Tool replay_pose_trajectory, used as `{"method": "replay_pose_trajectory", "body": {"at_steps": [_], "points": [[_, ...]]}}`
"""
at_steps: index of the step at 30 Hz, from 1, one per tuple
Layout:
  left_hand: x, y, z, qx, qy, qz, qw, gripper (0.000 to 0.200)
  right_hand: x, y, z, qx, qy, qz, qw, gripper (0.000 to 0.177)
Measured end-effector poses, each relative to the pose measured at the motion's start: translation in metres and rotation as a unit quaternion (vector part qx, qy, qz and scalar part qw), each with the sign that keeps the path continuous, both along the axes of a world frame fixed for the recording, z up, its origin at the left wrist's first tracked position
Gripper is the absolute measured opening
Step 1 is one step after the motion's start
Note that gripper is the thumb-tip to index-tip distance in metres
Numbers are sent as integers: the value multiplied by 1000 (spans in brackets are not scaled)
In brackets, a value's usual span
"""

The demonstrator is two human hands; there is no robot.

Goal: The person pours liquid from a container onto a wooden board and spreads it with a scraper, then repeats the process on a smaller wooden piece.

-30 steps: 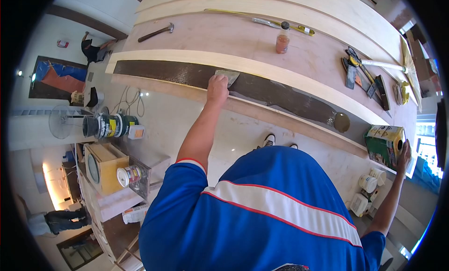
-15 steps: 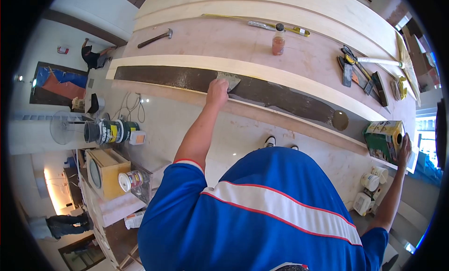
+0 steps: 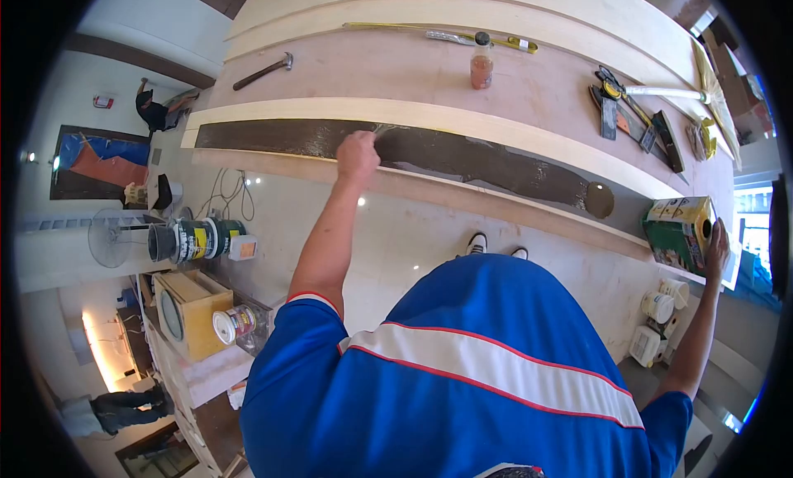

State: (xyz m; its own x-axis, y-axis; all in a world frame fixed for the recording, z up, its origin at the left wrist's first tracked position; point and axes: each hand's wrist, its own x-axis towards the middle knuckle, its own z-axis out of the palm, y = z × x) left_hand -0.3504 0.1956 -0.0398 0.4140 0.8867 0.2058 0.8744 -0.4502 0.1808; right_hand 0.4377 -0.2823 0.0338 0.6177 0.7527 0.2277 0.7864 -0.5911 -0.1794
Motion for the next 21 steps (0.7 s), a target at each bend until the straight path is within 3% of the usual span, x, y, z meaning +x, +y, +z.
{"method": "replay_pose_trajectory", "body": {"at_steps": [2, 5, 8, 11, 14, 16, 17, 20, 21], "points": [[-11, 14, 5, -23, 84, 137, 987, 14, -9, 10, 8, 21, 29, -11, 999, 63], [-25, 38, -10, -53, 111, 170, 978, 17, -24, 19, 17, 18, 59, -57, 996, 67], [15, 30, -3, -68, 56, 139, 986, 19, -19, 18, 14, 20, 62, -54, 996, 70], [69, 13, -22, -58, 43, 55, 996, 18, -25, 19, 19, 12, 68, -63, 996, 69], [144, -36, -11, -95, 34, -32, 994, 12, 16, 0, -9, -17, -20, 14, 1000, 69], [186, -68, -10, -175, 68, -96, 978, 15, -4, 8, 4, 7, 24, -16, 1000, 62], [203, -86, -14, -135, 68, -113, 982, 15, -13, 11, 9, 20, 47, -32, 998, 59], [220, -109, -3, -127, 54, -197, 971, 15, 29, -9, -20, -61, -144, 85, 984, 47], [218, -115, 2, -130, 38, -220, 966, 14, 27, -9, -20, -63, -159, 87, 981, 45]]}}
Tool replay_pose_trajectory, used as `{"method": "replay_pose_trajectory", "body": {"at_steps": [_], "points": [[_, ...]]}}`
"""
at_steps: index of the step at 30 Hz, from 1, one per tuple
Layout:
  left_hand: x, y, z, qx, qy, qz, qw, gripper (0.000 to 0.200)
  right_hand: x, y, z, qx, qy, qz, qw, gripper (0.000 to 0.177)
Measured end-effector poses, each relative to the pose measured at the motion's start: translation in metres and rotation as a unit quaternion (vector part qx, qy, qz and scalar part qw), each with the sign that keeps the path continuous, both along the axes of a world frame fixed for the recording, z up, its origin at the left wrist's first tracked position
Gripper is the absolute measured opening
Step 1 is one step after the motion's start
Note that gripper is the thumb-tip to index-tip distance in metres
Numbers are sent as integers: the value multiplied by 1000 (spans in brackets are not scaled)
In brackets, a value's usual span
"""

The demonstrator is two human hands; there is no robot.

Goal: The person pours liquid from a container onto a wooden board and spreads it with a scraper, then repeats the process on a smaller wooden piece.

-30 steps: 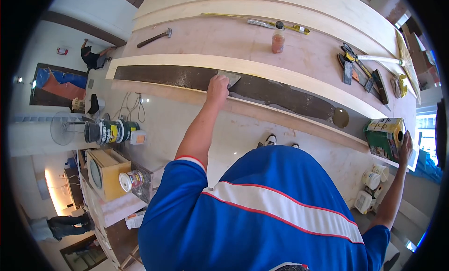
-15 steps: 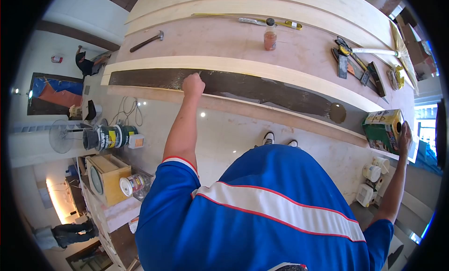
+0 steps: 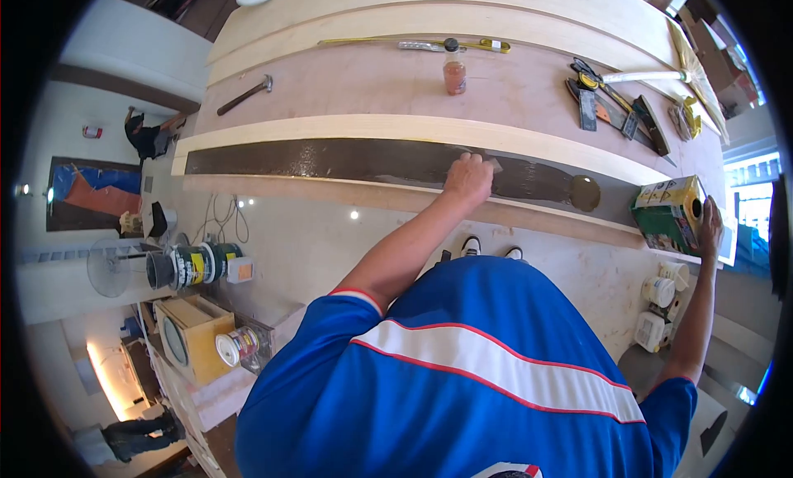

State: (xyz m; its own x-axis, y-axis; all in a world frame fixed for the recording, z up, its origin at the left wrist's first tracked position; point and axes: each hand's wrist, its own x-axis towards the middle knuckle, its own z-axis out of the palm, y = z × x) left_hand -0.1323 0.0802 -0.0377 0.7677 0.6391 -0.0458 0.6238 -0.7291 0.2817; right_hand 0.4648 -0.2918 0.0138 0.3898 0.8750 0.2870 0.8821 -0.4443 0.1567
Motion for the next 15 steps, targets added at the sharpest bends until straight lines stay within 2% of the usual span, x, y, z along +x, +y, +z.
{"method": "replay_pose_trajectory", "body": {"at_steps": [2, 3, 4, 7, 9, 12, 15], "points": [[-22, -9, 3, 83, -74, -55, 992, 19, -6, 1, 1, -4, -26, 0, 1000, 40], [-34, -15, 3, 119, -112, -77, 984, 20, 3, -6, -1, -1, -82, 73, 994, 43], [-45, -22, 2, 152, -149, -96, 972, 22, -14, 3, 8, 79, 106, -21, 991, 50], [-69, -29, -22, 140, -115, -130, 975, 22, -23, 7, 12, 88, 161, -66, 981, 58], [-67, -23, -33, 157, -140, -130, 969, 21, -17, 6, 10, 94, 178, -67, 977, 60], [-47, -6, -37, 146, -150, -119, 971, 20, -52, 24, 39, 117, 253, -148, 949, 60], [-28, 22, -39, 142, -149, -102, 973, 19, -46, 23, 35, 107, 228, -117, 961, 60]]}}
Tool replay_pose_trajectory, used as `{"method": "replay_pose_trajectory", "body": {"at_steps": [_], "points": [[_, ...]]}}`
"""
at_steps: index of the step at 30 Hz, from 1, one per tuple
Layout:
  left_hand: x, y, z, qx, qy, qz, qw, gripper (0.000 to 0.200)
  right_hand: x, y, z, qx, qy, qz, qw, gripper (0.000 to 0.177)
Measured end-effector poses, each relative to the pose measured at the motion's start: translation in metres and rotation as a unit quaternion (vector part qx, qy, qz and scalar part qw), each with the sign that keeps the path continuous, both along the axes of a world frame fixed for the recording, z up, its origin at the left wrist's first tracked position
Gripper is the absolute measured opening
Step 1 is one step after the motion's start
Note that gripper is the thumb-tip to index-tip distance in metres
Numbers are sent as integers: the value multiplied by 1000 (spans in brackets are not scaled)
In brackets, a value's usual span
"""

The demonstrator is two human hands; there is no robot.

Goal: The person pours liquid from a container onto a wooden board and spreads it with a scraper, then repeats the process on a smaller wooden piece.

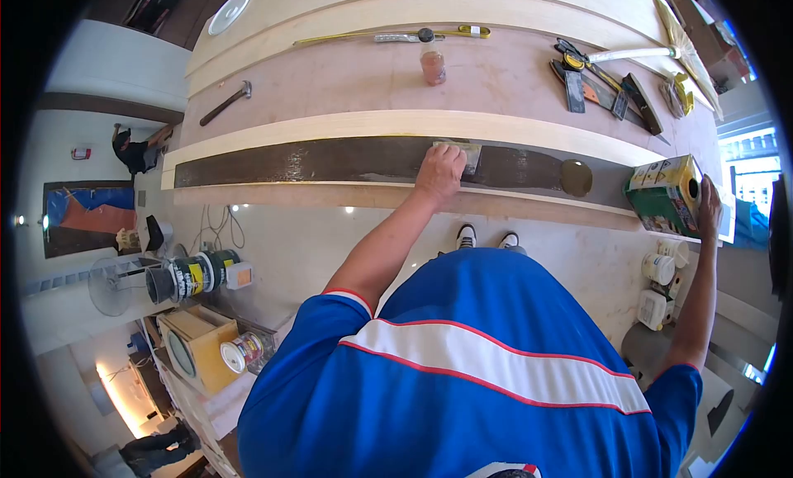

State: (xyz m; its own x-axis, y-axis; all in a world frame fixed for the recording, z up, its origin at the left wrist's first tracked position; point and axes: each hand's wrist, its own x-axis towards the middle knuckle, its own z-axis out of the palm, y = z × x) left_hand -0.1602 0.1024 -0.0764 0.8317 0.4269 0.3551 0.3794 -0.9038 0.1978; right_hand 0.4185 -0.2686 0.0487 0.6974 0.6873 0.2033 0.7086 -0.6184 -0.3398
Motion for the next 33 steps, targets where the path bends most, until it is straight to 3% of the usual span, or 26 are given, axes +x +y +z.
{"method": "replay_pose_trajectory", "body": {"at_steps": [13, 22, 24, 27, 31, 33], "points": [[-18, -11, 0, 3, -42, 17, 999, 22, -13, 4, 6, -1, 18, -38, 999, 58], [-3, -4, 1, -19, -9, 2, 1000, 7, 3, -4, -6, -22, -31, -9, 999, 58], [-14, -2, 16, -37, 15, -17, 999, 8, 13, -10, -13, -55, -80, 17, 995, 58], [-11, 14, 37, -29, 44, -32, 998, 7, -8, 1, 5, -16, 10, -46, 999, 55], [25, 58, 43, -10, 45, -71, 996, 9, 0, 0, -1, -18, 1, -28, 999, 50], [42, 71, 38, -32, 132, -104, 985, 12, 1, -1, -1, -17, -11, -17, 1000, 56]]}}
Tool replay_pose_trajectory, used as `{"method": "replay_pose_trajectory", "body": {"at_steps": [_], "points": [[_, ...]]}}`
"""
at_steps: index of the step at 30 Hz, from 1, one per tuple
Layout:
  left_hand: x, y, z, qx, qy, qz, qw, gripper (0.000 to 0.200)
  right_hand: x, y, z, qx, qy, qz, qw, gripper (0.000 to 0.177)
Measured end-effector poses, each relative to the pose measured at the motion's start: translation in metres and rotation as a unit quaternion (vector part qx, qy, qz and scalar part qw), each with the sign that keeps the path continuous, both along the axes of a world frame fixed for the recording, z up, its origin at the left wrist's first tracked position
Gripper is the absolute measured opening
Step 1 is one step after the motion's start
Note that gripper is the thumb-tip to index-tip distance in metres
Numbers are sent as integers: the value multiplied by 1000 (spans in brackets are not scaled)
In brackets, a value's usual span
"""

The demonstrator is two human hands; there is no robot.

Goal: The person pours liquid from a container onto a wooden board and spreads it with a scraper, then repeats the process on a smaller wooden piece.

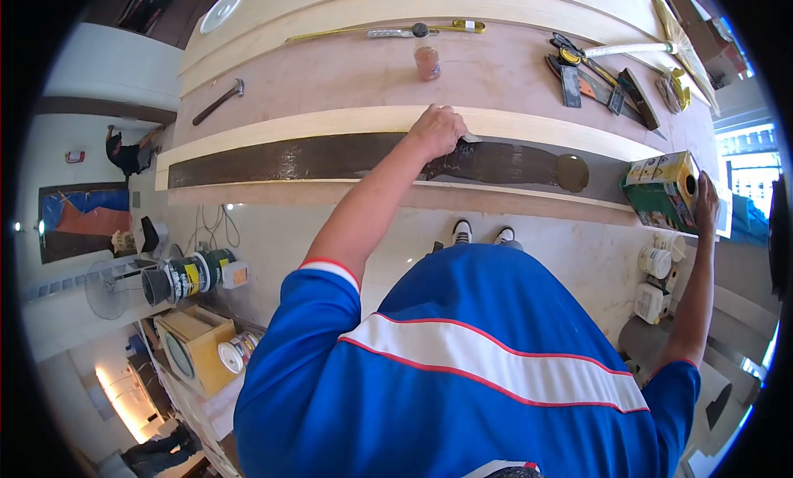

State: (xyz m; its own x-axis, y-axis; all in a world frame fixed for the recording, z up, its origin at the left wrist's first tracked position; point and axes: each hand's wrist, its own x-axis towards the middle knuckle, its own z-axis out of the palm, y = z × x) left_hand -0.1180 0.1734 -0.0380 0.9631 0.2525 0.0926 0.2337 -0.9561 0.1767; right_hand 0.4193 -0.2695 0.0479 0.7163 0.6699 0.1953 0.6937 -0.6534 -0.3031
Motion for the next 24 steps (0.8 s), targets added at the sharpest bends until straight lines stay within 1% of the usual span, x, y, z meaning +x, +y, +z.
{"method": "replay_pose_trajectory", "body": {"at_steps": [1, 4, 7, 8, 9, 10, 12, 13, 16, 19, 22, 24], "points": [[3, 3, -2, -9, 45, -18, 999, 13, -2, 0, 0, 5, 0, -7, 1000, 58], [-2, 7, -2, -42, 43, -27, 998, 14, -5, 2, 2, 10, 13, -30, 999, 64], [-27, 7, -15, -91, 55, -15, 994, 10, -11, 3, 4, 8, 23, -42, 999, 65], [-37, 10, -17, -58, 83, -45, 994, 11, -13, 4, 6, 10, 23, -44, 999, 65], [-50, 6, -7, -25, 112, -75, 991, 12, -9, 3, 7, -10, 47, -49, 998, 61], [-64, 2, -1, 8, 139, -105, 985, 14, -2, -1, 3, -8, 38, -34, 999, 61], [-94, -2, 5, -6, 153, -103, 983, 14, 7, -6, -5, -5, 21, -3, 1000, 61], [-108, -3, 8, -13, 160, -100, 982, 14, 5, -5, -4, 6, 28, -9, 1000, 62], [-147, -6, 17, -5, 118, -44, 992, 9, 0, -2, -1, 33, 44, -18, 998, 64], [-179, 2, 18, -13, 102, 54, 993, 13, 0, -2, 0, 36, 55, -26, 998, 64], [-205, 1, -2, 7, -36, 187, 982, 18, -1, -1, 0, 39, 57, -24, 997, 63], [-215, -18, -16, 38, -52, 228, 971, 22, -1, 1, 0, 23, 39, -14, 999, 62]]}}
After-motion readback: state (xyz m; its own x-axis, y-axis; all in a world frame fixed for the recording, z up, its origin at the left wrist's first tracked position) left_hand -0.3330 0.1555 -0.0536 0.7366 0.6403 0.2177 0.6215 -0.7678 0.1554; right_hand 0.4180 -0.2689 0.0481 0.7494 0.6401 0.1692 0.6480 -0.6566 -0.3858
